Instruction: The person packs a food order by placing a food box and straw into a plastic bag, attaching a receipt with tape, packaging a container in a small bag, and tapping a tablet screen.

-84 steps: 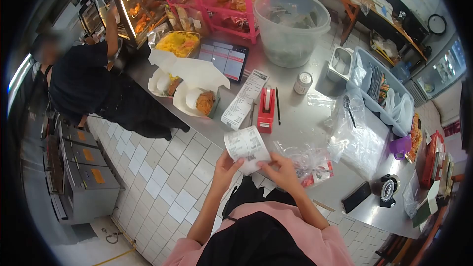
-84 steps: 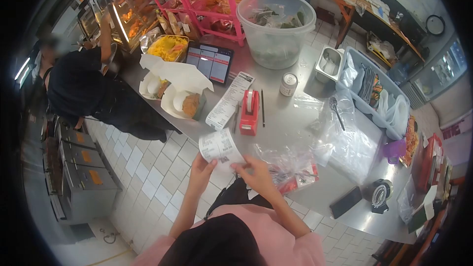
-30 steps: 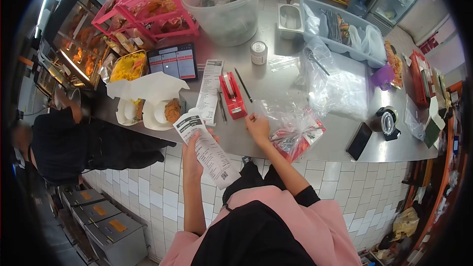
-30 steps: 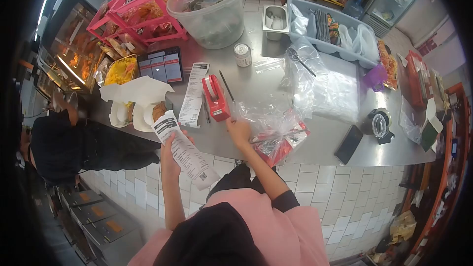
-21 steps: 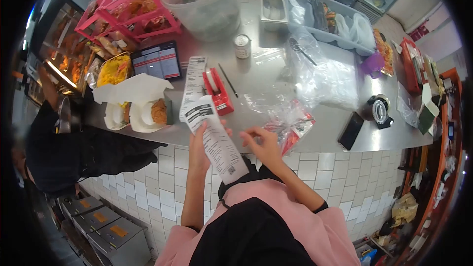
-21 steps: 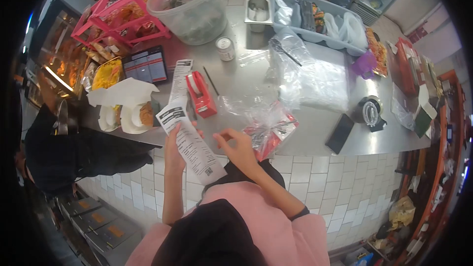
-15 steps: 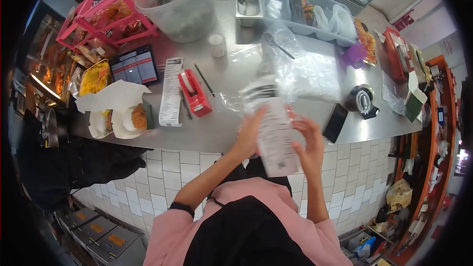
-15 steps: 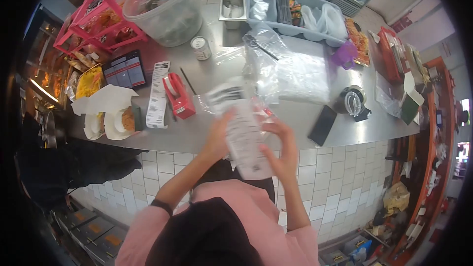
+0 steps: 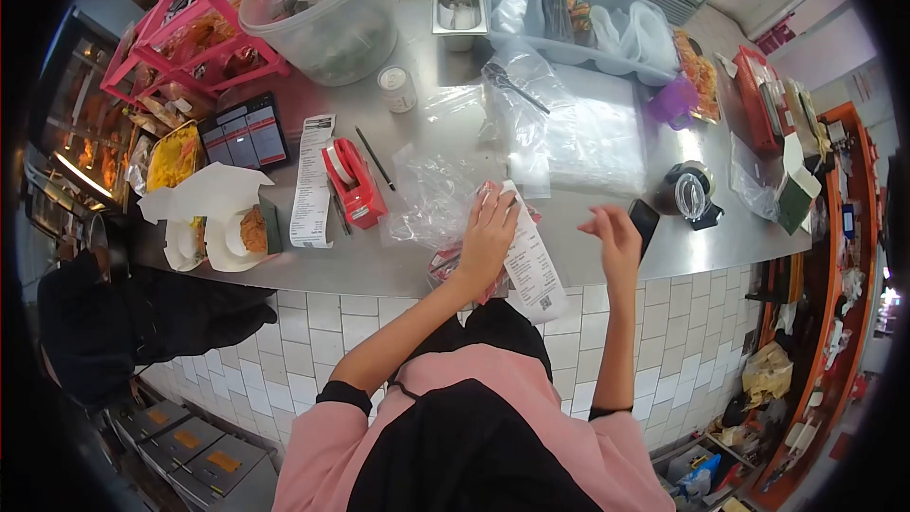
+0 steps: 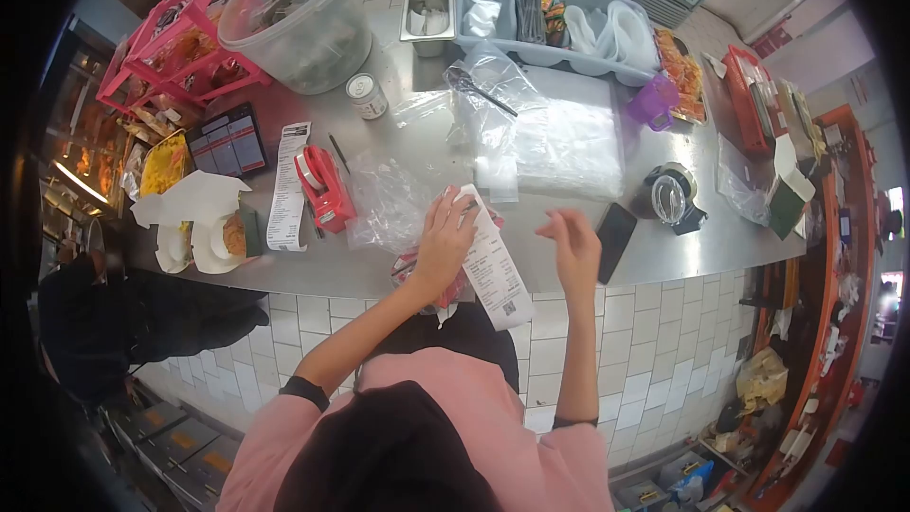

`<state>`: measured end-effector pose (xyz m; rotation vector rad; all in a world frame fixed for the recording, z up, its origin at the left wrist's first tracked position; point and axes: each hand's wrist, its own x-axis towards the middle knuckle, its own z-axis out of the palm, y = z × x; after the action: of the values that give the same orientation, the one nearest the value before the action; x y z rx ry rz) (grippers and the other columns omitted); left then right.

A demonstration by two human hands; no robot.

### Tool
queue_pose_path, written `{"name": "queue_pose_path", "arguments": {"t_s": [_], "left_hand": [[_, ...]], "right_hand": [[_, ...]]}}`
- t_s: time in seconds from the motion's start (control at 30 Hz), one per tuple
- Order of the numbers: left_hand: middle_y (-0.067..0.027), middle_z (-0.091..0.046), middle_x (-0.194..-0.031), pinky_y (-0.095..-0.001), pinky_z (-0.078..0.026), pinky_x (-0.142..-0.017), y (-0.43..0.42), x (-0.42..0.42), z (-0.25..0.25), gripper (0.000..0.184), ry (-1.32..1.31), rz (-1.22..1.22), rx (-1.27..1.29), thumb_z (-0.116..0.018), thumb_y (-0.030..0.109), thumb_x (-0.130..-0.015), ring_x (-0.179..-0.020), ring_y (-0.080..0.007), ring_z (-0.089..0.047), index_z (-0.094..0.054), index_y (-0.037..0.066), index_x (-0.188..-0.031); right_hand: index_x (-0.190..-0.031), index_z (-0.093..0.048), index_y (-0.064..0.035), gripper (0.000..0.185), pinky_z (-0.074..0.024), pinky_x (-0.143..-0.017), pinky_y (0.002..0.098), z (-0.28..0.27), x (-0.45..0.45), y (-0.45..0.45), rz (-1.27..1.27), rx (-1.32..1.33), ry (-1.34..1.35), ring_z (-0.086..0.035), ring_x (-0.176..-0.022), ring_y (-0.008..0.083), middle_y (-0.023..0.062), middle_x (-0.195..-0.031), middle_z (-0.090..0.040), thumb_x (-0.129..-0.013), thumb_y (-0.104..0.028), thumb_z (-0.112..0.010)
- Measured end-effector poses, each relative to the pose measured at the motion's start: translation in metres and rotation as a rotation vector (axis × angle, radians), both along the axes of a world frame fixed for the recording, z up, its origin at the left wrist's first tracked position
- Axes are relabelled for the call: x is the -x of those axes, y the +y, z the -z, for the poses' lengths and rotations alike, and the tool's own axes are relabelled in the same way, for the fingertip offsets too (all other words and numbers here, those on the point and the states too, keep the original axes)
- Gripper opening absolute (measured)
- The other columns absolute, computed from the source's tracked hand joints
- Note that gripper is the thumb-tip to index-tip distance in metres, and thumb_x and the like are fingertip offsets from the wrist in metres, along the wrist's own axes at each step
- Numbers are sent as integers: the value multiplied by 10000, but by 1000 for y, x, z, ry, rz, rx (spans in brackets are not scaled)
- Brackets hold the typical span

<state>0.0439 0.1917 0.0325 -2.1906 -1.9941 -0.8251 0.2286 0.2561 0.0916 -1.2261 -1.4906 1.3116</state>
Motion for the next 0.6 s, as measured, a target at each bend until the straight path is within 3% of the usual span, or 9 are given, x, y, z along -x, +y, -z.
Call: {"name": "queue_pose_path", "arguments": {"t_s": [0.07,0.17,0.23,0.33,0.37,0.43,0.47,0.53,0.6], "left_hand": [[-131,-456,-1159,-445,-282,-994,-8,-2,8,444,-43,-84,146,-609,155,-741,-1174,-278,-374,-498,66,-1161],[-132,-477,-1143,-461,-279,-989,-19,-4,4,416,-25,-97,126,-603,155,-741,-1140,-269,-409,-519,91,-1143],[-156,-467,-1167,-463,-269,-995,-23,-2,7,444,-2,-83,144,-590,160,-735,-1133,-274,-413,-501,93,-1165],[-184,-451,-1193,-466,-257,-1002,-26,2,9,471,9,-44,164,-579,163,-730,-1123,-284,-417,-484,103,-1187],[-189,-446,-1195,-467,-254,-1002,-26,3,9,468,-4,-23,165,-580,162,-730,-1120,-289,-416,-485,111,-1186],[-184,-437,-1190,-466,-261,-998,-27,3,10,456,-35,-40,167,-590,146,-720,-1113,-294,-415,-502,111,-1166],[-179,-428,-1184,-465,-267,-994,-28,2,10,444,-66,-42,169,-600,129,-710,-1105,-300,-413,-519,110,-1146],[-190,-425,-1178,-460,-276,-985,-28,3,10,438,-85,-46,157,-600,123,-707,-1103,-307,-409,-522,109,-1138],[-202,-421,-1172,-455,-285,-975,-28,2,10,432,-102,-39,146,-599,117,-705,-1102,-313,-406,-525,107,-1130]], "right_hand": [[-1004,-565,-11,176,-477,-693,259,-2,30,23,-208,48,-40,-601,-720,145,85,-792,-605,-884,-126,-505],[-1020,-568,-19,194,-478,-705,259,-6,81,47,-426,45,-101,-602,-730,144,89,-808,-607,-884,-143,-507],[-1064,-541,5,250,-468,-733,248,-8,108,53,-741,174,107,-600,-751,145,102,-869,-610,-900,-174,-482],[-995,-576,4,276,-465,-659,235,11,119,64,-869,416,65,-591,-713,125,78,-801,-617,-887,-242,-514],[-995,-576,4,276,-465,-659,235,19,118,69,-882,414,62,-591,-713,125,78,-801,-617,-887,-242,-514],[-832,-617,0,311,-443,-548,225,38,108,81,-912,412,-419,-569,-614,100,43,-664,-604,-850,-306,-568],[-832,-617,0,311,-443,-548,225,49,103,85,-922,411,-425,-569,-614,100,43,-664,-604,-850,-306,-568],[-668,-616,-5,360,-402,-469,221,63,95,88,-888,280,-564,-528,-515,78,22,-542,-570,-808,-337,-617],[-633,-614,-1,367,-427,-464,237,70,94,89,-863,209,-602,-545,-486,99,41,-525,-572,-784,-335,-636]]}}
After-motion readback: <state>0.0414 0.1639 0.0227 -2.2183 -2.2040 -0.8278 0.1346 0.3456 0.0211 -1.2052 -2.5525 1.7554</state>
